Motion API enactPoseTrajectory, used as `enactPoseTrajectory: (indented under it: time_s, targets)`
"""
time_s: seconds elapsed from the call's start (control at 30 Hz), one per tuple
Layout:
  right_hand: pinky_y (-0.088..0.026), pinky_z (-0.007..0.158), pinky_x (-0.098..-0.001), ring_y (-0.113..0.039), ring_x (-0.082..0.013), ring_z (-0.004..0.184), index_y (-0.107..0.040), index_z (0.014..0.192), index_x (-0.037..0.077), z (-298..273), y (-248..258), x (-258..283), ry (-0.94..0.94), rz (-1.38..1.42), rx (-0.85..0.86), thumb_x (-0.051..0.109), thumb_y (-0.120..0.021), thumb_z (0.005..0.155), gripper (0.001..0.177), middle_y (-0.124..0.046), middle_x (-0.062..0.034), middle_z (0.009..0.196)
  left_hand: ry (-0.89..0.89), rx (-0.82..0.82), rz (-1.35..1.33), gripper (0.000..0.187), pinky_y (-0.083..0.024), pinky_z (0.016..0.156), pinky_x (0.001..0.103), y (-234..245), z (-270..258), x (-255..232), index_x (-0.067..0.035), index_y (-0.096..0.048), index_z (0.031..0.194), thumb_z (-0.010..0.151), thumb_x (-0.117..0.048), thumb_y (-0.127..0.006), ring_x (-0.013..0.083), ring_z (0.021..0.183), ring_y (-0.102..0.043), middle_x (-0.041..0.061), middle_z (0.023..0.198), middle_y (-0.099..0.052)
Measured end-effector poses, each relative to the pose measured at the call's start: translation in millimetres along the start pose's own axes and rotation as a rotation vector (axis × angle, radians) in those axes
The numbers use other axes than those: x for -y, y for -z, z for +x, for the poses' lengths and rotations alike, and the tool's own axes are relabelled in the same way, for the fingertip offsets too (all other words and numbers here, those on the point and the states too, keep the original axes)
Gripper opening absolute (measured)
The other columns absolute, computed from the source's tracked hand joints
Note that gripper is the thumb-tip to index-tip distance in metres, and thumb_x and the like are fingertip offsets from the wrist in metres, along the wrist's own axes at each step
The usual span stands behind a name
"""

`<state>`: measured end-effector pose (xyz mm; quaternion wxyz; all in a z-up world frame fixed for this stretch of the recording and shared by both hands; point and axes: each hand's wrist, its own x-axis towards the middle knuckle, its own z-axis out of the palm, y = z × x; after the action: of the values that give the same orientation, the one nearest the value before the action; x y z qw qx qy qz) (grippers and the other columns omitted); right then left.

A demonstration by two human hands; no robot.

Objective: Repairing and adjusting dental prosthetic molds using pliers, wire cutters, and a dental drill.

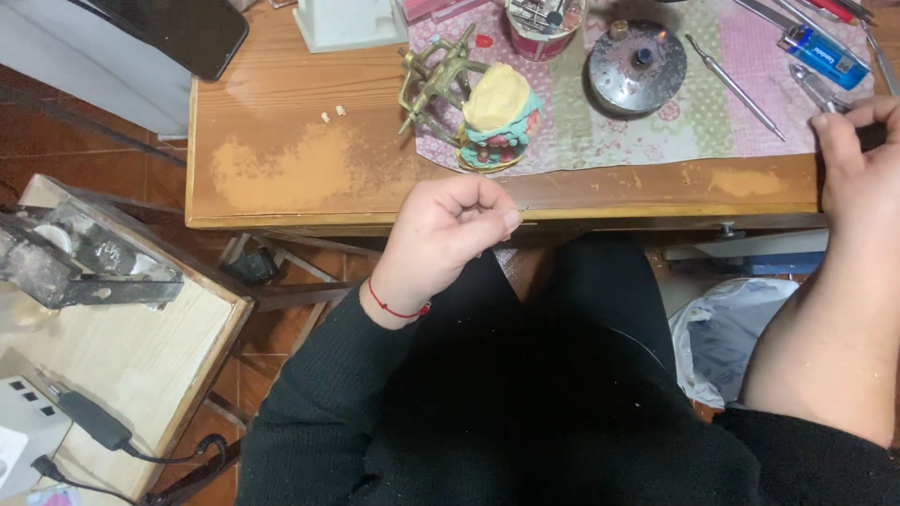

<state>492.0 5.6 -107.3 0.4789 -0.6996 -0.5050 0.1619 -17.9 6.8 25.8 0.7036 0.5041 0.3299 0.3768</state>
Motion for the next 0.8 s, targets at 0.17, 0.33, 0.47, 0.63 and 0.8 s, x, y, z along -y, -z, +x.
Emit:
enactPoseTrajectory:
  time_s: [0.17, 0.33, 0.47, 0.63, 0.8]
  targets:
    - [-0.05, 0.092, -0.029, -0.058, -0.015, 0.095, -0.057, 0.107, 0.0, -12, 3, 14, 0.219, -0.228, -0.029, 0.004, -0.07, 0.107, 0.014, -0.062, -0.0071, 0.107, -0.011, -0.016, 0.043, 0.007, -0.043, 0.064, 0.016, -6, 4, 3, -0.001, -0.072, 0.097, 0.096, -0.008, -0.072, -0.0023, 0.071, -0.053, -0.008, 0.083, -0.065]
    - [-0.052, 0.081, -0.0301, -0.066, -0.0189, 0.089, -0.071, 0.102, 0.005, -76, -62, 206, 0.46, -0.053, 0.304, 0.01, -0.079, 0.097, 0.011, -0.069, -0.0075, 0.101, -0.01, -0.044, 0.192, 0.009, -0.039, 0.058, 0.016, -13, 9, 10, -0.002, -0.073, 0.094, 0.096, -0.01, -0.072, -0.0038, 0.066, -0.048, -0.011, 0.077, -0.061]
    - [-0.053, 0.084, -0.0335, -0.068, -0.0213, 0.094, -0.074, 0.103, 0.006, -99, -107, 255, 0.519, 0.149, 0.502, 0.009, -0.078, 0.093, 0.011, -0.072, -0.0076, 0.101, 0.013, -0.044, 0.29, 0.01, -0.035, 0.052, 0.018, -18, 7, 10, -0.002, -0.073, 0.092, 0.096, -0.012, -0.072, -0.0039, 0.059, -0.043, -0.012, 0.069, -0.055]
    - [-0.052, 0.074, -0.0302, -0.067, -0.0194, 0.085, -0.071, 0.096, 0.005, -101, -125, 259, 0.465, 0.213, 0.652, 0.008, -0.078, 0.089, 0.01, -0.07, -0.0067, 0.094, -0.02, -0.073, 0.386, 0.011, -0.035, 0.051, 0.019, -13, 2, 5, -0.003, -0.073, 0.091, 0.094, -0.013, -0.072, -0.0032, 0.058, -0.042, -0.011, 0.067, -0.056]
    - [-0.052, 0.077, -0.031, -0.067, -0.0182, 0.086, -0.067, 0.091, 0.005, -99, -136, 257, 0.551, 0.176, 0.631, 0.007, -0.075, 0.091, 0.008, -0.068, -0.006, 0.09, -0.103, -0.124, 0.548, 0.01, -0.04, 0.052, 0.021, -10, 3, -1, -0.004, -0.074, 0.091, 0.091, -0.014, -0.073, 0.0003, 0.058, -0.047, -0.006, 0.071, -0.061]
